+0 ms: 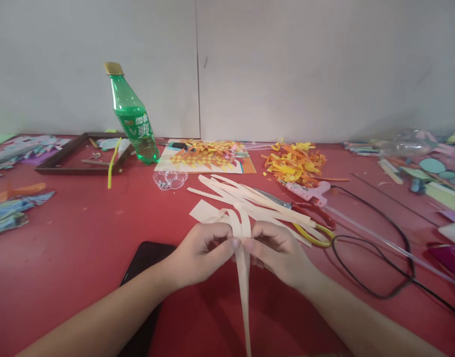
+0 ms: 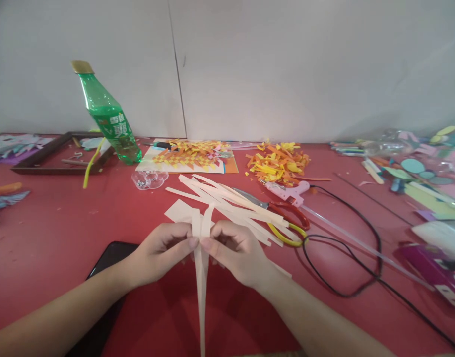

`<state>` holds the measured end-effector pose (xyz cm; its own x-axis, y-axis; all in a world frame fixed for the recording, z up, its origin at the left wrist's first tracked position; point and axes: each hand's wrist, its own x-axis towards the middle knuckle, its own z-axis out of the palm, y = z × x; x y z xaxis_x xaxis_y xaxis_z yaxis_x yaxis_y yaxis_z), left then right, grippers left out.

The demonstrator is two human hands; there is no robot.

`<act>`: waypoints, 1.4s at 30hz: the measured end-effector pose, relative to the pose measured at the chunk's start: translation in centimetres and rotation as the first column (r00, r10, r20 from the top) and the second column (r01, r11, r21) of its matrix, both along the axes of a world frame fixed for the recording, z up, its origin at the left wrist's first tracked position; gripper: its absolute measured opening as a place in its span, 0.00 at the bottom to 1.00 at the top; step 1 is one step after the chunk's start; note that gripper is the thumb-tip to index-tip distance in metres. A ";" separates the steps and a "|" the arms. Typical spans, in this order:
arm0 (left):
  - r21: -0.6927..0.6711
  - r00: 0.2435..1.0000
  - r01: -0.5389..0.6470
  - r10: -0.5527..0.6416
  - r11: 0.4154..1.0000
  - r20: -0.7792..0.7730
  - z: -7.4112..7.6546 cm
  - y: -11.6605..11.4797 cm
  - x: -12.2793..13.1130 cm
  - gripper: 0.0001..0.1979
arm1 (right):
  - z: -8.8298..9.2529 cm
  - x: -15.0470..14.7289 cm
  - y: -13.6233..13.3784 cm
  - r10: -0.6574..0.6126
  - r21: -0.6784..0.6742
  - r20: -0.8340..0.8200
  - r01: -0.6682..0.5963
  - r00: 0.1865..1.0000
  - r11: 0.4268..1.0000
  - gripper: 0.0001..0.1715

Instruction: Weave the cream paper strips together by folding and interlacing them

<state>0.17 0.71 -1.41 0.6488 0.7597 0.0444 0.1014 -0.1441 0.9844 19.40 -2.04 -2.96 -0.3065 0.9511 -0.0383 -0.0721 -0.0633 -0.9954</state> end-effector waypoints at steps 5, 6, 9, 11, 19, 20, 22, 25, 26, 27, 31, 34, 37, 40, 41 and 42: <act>-0.032 0.998 -0.007 0.009 0.999 0.066 0.0 -0.1 0.2 0.15 | -0.3 0.1 0.1 -0.021 0.022 0.018 0.021 1.000 1.000 0.16; -0.041 0.997 -0.007 0.010 0.999 0.074 0.1 -0.1 0.2 0.14 | -0.2 0.1 0.1 -0.023 0.031 0.029 0.022 0.999 0.999 0.16; -0.041 0.997 -0.028 0.032 0.999 0.075 0.1 0.0 0.3 0.13 | -0.1 0.1 0.2 -0.027 0.059 0.050 0.024 0.998 0.998 0.16; -0.031 0.997 -0.046 0.048 0.998 0.066 0.1 0.0 0.2 0.14 | 0.1 0.0 0.2 -0.034 0.060 0.058 0.030 0.998 0.998 0.16; -0.114 0.995 0.081 -0.075 0.990 0.063 0.1 0.0 0.1 0.14 | 0.3 0.0 0.2 -0.044 -0.012 0.052 0.045 0.998 0.999 0.17; -0.102 0.995 0.078 -0.071 0.992 0.071 0.0 0.0 0.1 0.14 | 0.2 0.0 0.2 -0.026 -0.021 0.043 0.027 0.999 0.999 0.18; -0.094 0.992 0.074 -0.064 0.993 0.106 0.1 0.0 0.2 0.13 | 0.2 0.0 0.2 0.020 -0.027 0.026 -0.019 0.999 0.999 0.18; -0.120 0.986 0.076 -0.057 0.990 0.154 0.1 0.1 0.4 0.13 | 0.5 -0.1 0.2 0.061 0.009 0.028 -0.061 0.998 0.998 0.19; -0.132 0.984 0.079 -0.057 0.988 0.166 0.0 0.1 0.4 0.13 | 0.6 -0.1 0.2 0.058 0.023 0.038 -0.059 0.998 0.998 0.18; -0.144 0.982 0.082 -0.056 0.986 0.178 0.0 0.1 0.4 0.13 | 0.7 -0.2 0.2 0.052 0.037 0.049 -0.054 0.997 0.998 0.18; -0.208 0.978 0.069 -0.026 0.976 0.206 -0.3 0.0 0.5 0.13 | 0.8 -0.3 0.2 0.027 0.081 0.069 -0.033 0.997 0.996 0.17; -0.246 0.979 0.055 -0.003 0.968 0.206 -0.5 0.0 0.5 0.12 | 0.6 -0.2 0.2 0.016 0.096 0.072 -0.023 0.997 0.995 0.17; -0.263 0.981 0.023 0.028 0.965 0.190 -0.5 0.1 0.5 0.12 | 0.3 0.0 0.2 0.003 0.095 0.056 -0.008 0.998 0.995 0.17; -0.271 0.985 0.017 0.031 0.962 0.172 -0.3 0.0 0.2 0.12 | 0.2 0.1 0.1 -0.016 0.072 0.028 0.014 0.999 0.997 0.16; -0.264 0.985 0.046 0.000 0.963 0.173 -0.2 0.0 0.2 0.12 | 0.2 0.1 0.1 -0.019 0.062 0.022 0.018 1.000 0.998 0.16; -0.248 0.984 0.083 -0.040 0.965 0.174 -0.1 -0.1 0.1 0.12 | 0.2 0.1 0.1 -0.021 0.053 0.013 0.021 1.000 0.998 0.16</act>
<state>0.29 0.63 -1.55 0.6944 0.7188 -0.0331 -0.0682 0.1115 0.9914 19.53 -1.90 -2.80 -0.2861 0.9582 0.0082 -0.0593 -0.0092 -0.9982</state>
